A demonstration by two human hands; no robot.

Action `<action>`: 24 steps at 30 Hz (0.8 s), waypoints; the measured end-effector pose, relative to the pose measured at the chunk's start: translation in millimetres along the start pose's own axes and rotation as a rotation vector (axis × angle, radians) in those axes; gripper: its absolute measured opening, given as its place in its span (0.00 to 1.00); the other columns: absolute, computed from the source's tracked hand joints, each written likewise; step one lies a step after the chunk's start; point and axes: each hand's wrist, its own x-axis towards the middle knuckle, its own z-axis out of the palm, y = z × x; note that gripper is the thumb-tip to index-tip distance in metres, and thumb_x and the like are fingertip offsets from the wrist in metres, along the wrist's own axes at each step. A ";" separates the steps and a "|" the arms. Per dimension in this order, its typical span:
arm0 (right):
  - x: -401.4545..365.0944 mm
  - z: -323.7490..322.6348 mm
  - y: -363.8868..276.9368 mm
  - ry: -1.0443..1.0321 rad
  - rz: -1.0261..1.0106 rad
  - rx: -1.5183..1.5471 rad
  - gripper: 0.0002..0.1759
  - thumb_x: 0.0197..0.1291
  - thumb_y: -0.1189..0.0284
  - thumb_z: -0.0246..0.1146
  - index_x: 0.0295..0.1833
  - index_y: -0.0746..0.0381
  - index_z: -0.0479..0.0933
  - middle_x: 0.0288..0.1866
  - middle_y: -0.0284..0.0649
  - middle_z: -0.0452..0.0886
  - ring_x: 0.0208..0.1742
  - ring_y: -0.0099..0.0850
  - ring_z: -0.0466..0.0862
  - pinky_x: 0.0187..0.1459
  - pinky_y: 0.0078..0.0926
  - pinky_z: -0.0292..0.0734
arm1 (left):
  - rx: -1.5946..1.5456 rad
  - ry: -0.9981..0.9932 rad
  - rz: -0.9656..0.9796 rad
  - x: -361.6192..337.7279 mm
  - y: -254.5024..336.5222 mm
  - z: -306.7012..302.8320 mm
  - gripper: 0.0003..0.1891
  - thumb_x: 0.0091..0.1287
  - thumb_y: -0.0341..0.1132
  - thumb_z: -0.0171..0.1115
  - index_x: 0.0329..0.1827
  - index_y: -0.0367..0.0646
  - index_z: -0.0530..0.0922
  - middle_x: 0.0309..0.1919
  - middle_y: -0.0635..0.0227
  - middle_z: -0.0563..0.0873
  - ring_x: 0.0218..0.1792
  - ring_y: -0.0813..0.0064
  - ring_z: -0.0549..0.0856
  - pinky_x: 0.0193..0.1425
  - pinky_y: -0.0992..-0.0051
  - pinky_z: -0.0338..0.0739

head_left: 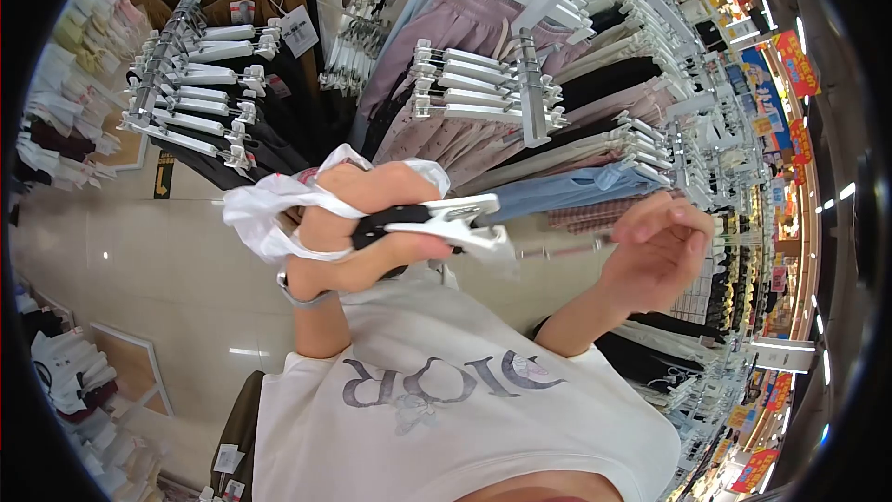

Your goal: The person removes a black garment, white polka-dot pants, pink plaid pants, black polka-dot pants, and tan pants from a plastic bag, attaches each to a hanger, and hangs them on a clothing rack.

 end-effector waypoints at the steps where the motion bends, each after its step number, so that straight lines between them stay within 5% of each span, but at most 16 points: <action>1: -0.2 -18.7 14.7 0.043 -0.014 0.051 0.13 0.70 0.68 0.50 0.40 0.65 0.75 0.27 0.44 0.78 0.24 0.31 0.75 0.28 0.27 0.73 | -0.036 0.030 0.036 -5.4 -5.8 -3.9 0.12 0.61 0.33 0.73 0.41 0.35 0.82 0.27 0.64 0.85 0.23 0.76 0.82 0.28 0.75 0.71; 4: -29.2 -45.5 66.7 0.003 0.246 0.175 0.08 0.66 0.72 0.51 0.38 0.65 0.73 0.26 0.44 0.76 0.25 0.31 0.74 0.29 0.27 0.73 | -0.079 0.143 0.076 -8.8 -3.1 -6.7 0.17 0.60 0.39 0.74 0.42 0.34 0.82 0.30 0.64 0.86 0.27 0.76 0.84 0.32 0.76 0.74; 6: -64.1 -32.0 97.9 -0.251 0.323 0.134 0.10 0.67 0.70 0.53 0.35 0.65 0.74 0.31 0.47 0.79 0.35 0.37 0.78 0.39 0.35 0.77 | -0.091 0.267 0.079 -10.7 -1.2 -1.5 0.19 0.60 0.42 0.75 0.42 0.34 0.82 0.32 0.63 0.86 0.31 0.76 0.84 0.36 0.76 0.75; 8: -98.5 -21.3 113.2 -0.658 0.290 -0.140 0.13 0.62 0.66 0.63 0.39 0.66 0.83 0.51 0.50 0.84 0.60 0.49 0.77 0.65 0.49 0.67 | -0.103 0.427 0.077 -15.3 -4.4 8.5 0.20 0.60 0.44 0.74 0.43 0.34 0.83 0.34 0.63 0.86 0.35 0.75 0.85 0.40 0.76 0.75; 9: -114.4 -11.4 112.3 -0.747 0.281 -0.300 0.13 0.57 0.68 0.67 0.44 0.66 0.84 0.56 0.51 0.83 0.61 0.50 0.76 0.66 0.48 0.67 | -0.128 0.451 0.082 -18.4 -4.7 10.6 0.21 0.61 0.46 0.73 0.42 0.34 0.83 0.37 0.63 0.86 0.38 0.74 0.84 0.43 0.75 0.75; 10: -116.2 3.1 97.6 -0.672 0.562 -0.116 0.16 0.54 0.70 0.69 0.47 0.65 0.83 0.59 0.50 0.82 0.63 0.47 0.76 0.66 0.45 0.68 | -0.105 0.513 0.070 -18.1 -4.2 12.6 0.23 0.61 0.49 0.73 0.42 0.35 0.83 0.37 0.64 0.85 0.38 0.75 0.83 0.43 0.76 0.74; 11: -127.0 4.0 97.9 -0.714 0.637 -0.238 0.18 0.55 0.69 0.69 0.51 0.64 0.82 0.59 0.49 0.81 0.63 0.45 0.77 0.65 0.43 0.70 | -0.082 0.575 0.057 -17.8 -3.7 14.6 0.25 0.61 0.52 0.72 0.42 0.35 0.82 0.36 0.64 0.84 0.37 0.76 0.82 0.43 0.76 0.73; 14: -128.9 16.8 94.0 -0.740 0.668 -0.497 0.14 0.59 0.67 0.70 0.49 0.60 0.83 0.50 0.39 0.84 0.50 0.29 0.81 0.43 0.28 0.76 | -0.037 0.731 -0.020 -22.0 -10.4 13.0 0.29 0.59 0.57 0.72 0.41 0.35 0.80 0.35 0.69 0.80 0.39 0.79 0.78 0.47 0.79 0.69; 18: -147.6 -3.9 112.4 -0.612 0.566 -0.646 0.10 0.58 0.75 0.72 0.45 0.60 0.84 0.43 0.35 0.87 0.47 0.31 0.85 0.48 0.27 0.79 | -0.240 1.128 0.104 -12.3 -14.3 16.4 0.29 0.68 0.45 0.68 0.62 0.33 0.73 0.50 0.59 0.81 0.45 0.71 0.81 0.56 0.70 0.75; 20: -134.2 -3.6 100.8 -0.448 0.558 -0.566 0.17 0.52 0.78 0.75 0.50 0.62 0.84 0.48 0.42 0.87 0.51 0.35 0.85 0.57 0.29 0.76 | -0.378 1.139 0.094 -19.0 -17.0 5.7 0.29 0.70 0.42 0.66 0.67 0.33 0.70 0.53 0.56 0.81 0.48 0.68 0.83 0.58 0.67 0.78; 24: -110.4 3.3 86.1 -0.603 0.449 -0.503 0.22 0.51 0.81 0.74 0.55 0.62 0.82 0.50 0.43 0.87 0.52 0.34 0.85 0.56 0.28 0.77 | -0.357 1.183 0.020 -20.5 -21.9 -4.1 0.28 0.71 0.41 0.65 0.68 0.33 0.70 0.52 0.55 0.82 0.49 0.69 0.84 0.57 0.69 0.80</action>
